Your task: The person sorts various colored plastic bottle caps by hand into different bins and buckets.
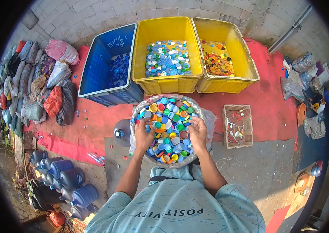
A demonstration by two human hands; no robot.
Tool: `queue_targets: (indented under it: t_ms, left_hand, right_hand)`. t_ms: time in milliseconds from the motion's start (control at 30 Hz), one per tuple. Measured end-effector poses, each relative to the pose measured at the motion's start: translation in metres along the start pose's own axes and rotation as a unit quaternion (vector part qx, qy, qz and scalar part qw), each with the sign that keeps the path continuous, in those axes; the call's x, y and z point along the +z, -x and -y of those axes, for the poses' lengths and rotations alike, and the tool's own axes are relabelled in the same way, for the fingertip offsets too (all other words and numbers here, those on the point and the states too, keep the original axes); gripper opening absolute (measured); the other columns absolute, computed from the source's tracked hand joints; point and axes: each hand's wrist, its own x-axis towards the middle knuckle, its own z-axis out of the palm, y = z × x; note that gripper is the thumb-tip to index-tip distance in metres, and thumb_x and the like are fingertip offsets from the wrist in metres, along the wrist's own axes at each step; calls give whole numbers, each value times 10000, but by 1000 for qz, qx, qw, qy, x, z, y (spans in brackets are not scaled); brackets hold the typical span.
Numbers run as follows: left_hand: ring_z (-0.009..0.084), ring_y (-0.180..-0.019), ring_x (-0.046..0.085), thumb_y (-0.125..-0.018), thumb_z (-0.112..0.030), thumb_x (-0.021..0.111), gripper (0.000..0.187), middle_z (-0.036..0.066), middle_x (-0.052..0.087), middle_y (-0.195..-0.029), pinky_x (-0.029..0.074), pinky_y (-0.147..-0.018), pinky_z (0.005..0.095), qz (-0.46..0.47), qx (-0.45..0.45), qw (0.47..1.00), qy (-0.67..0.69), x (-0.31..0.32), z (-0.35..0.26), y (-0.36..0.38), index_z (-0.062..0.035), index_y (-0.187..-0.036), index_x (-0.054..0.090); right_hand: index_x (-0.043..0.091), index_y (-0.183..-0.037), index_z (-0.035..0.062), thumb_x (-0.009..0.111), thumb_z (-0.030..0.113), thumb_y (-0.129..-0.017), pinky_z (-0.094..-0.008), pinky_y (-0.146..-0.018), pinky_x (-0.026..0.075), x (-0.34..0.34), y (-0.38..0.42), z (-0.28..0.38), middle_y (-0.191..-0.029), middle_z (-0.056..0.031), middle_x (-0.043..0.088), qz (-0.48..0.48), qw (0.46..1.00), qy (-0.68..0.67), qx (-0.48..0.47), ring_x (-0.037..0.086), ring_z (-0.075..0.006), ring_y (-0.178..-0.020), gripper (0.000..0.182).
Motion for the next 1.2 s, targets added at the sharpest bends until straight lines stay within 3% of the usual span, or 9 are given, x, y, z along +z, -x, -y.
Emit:
queue_targets:
  t_ms: [533,767,867,900,933,1000,1033,1133,1200]
  left_hand:
    - [304,-878,530,-711,-183,760,591,126,672,-998,352,-792,445,33,38,982,-180,24,-12,3,-38,-1229,515]
    - [285,-881,565,-725,-187,768,529,121,663,-1016,377,-791,419,-2,25,992,-123,19,-13,4,-60,-1196,561]
    - [223,-809,581,-771,-210,753,448,103,650,-1003,426,-745,360,-3,-74,994,83,13,-8,5,-63,-1164,597]
    - [163,-746,571,-811,-211,717,358,78,628,-983,462,-705,302,38,-204,956,208,2,-20,5,-53,-1118,619]
    - [158,-749,570,-823,-206,697,329,73,624,-974,468,-708,302,42,-255,898,356,-3,-21,7,-44,-1097,616]
    - [147,-755,567,-847,-197,657,275,62,615,-956,481,-716,303,43,-331,709,621,-12,-19,13,-25,-1056,609]
    - [159,-738,554,-879,-182,570,182,54,582,-883,482,-678,291,30,-353,647,675,-18,-23,17,-47,-1000,593]
    - [159,-732,549,-882,-167,540,122,53,578,-861,484,-707,288,49,-388,554,735,-30,-26,27,-60,-932,569]
    - [139,-718,535,-922,-233,551,148,25,563,-806,463,-672,287,39,-414,599,684,-31,-28,35,-105,-849,534]
  right_hand:
    - [582,-1128,6,561,-73,-841,-242,-683,498,-42,31,-23,-1000,-87,666,-44,993,105,-42,608,-98,-791,298]
    - [585,-1107,4,582,-58,-816,-279,-689,515,-36,28,-39,-981,-114,678,-21,982,159,-100,640,-147,-779,297]
    - [594,-1080,17,632,1,-792,-343,-714,515,-27,29,-24,-934,-121,662,10,958,262,-116,635,-222,-784,291]
    - [597,-1071,22,653,25,-784,-369,-729,514,-23,30,-15,-915,-122,654,22,944,308,-118,630,-250,-792,293]
    - [603,-1069,32,677,52,-774,-375,-770,501,-19,30,-10,-918,-113,648,19,924,357,-138,618,-257,-824,304]
    - [615,-1065,52,725,104,-755,-387,-850,476,-8,28,-1,-922,-95,636,13,874,453,-179,593,-271,-889,332]
    - [610,-1082,45,743,140,-742,-437,-887,444,-1,28,7,-918,-113,626,19,878,443,-181,561,-323,-940,377]
    - [605,-1099,15,741,125,-728,-433,-856,450,8,15,4,-964,-133,629,32,822,489,-291,556,-340,-944,410]
    - [610,-1112,8,752,142,-725,-437,-885,433,12,12,2,-1033,-145,628,61,823,504,-255,543,-342,-977,433]
